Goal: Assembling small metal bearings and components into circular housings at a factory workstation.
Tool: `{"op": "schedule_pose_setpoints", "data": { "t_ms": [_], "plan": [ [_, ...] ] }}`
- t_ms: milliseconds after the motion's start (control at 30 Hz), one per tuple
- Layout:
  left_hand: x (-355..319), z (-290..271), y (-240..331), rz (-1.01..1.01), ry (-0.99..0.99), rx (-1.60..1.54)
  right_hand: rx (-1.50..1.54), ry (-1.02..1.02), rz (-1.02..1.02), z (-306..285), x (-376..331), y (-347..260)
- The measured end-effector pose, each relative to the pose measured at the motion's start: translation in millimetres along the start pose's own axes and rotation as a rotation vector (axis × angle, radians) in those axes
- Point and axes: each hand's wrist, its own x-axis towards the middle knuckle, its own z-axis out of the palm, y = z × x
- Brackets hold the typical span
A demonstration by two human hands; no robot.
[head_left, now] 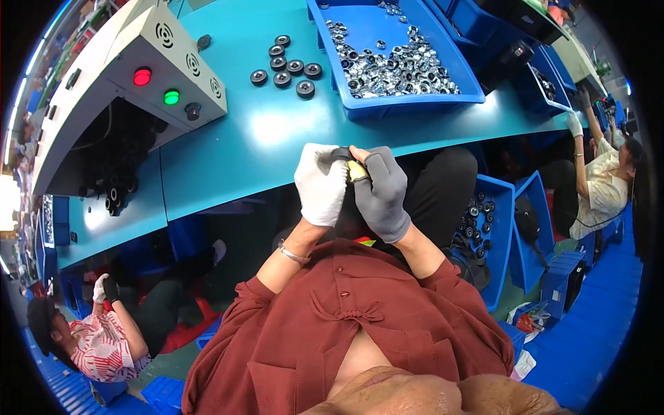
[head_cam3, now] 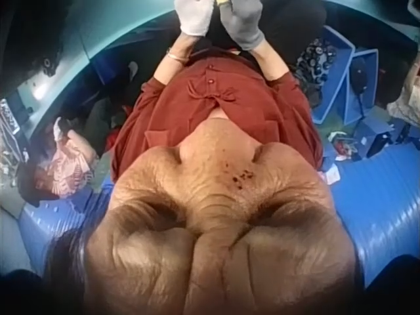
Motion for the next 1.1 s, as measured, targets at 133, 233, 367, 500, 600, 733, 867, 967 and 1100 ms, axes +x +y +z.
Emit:
{"op": "schedule_pose_setpoints", "data": {
  "t_ms": [133, 233, 367, 500, 600, 733, 867, 967, 1100],
  "plan": [
    [7.1, 2.3, -9.9, -0.043, -0.018, -0.104, -0.049, 0.028, -0.040, 6.1, -2.2, 0.6],
    [8.4, -2.0, -8.8, 0.021, -0.028, -0.116, -0.032, 0.035, -0.051, 3.0, -1.7, 0.7],
    [4.2, -18.4, 2.7, -0.171, -0.181, -0.346, 0.586, -0.085, 0.524, -9.3, 1.6, 4.3],
    [2.5, -15.0, 9.2, -0.240, -0.204, -0.335, 0.703, -0.274, 0.497, -17.6, 8.5, 18.6],
    [3.3, -12.6, 7.8, -0.248, -0.183, -0.334, 0.687, -0.272, 0.523, -18.8, 7.1, 22.7],
    [-0.6, -20.4, 2.1, -0.220, -0.246, -0.361, 0.508, -0.218, 0.360, -13.0, 5.4, 19.8],
    [-3.8, -20.6, 2.9, -0.221, -0.264, -0.348, 0.371, -0.149, 0.189, -10.5, 5.6, 16.1],
    [-5.0, -20.5, -0.2, -0.188, -0.278, -0.310, 0.271, -0.090, 0.128, -7.4, 3.2, 16.2],
    [-3.1, -22.0, -1.8, -0.160, -0.341, -0.269, 0.265, -0.053, 0.115, -7.4, 0.5, 16.7]
  ]
}}
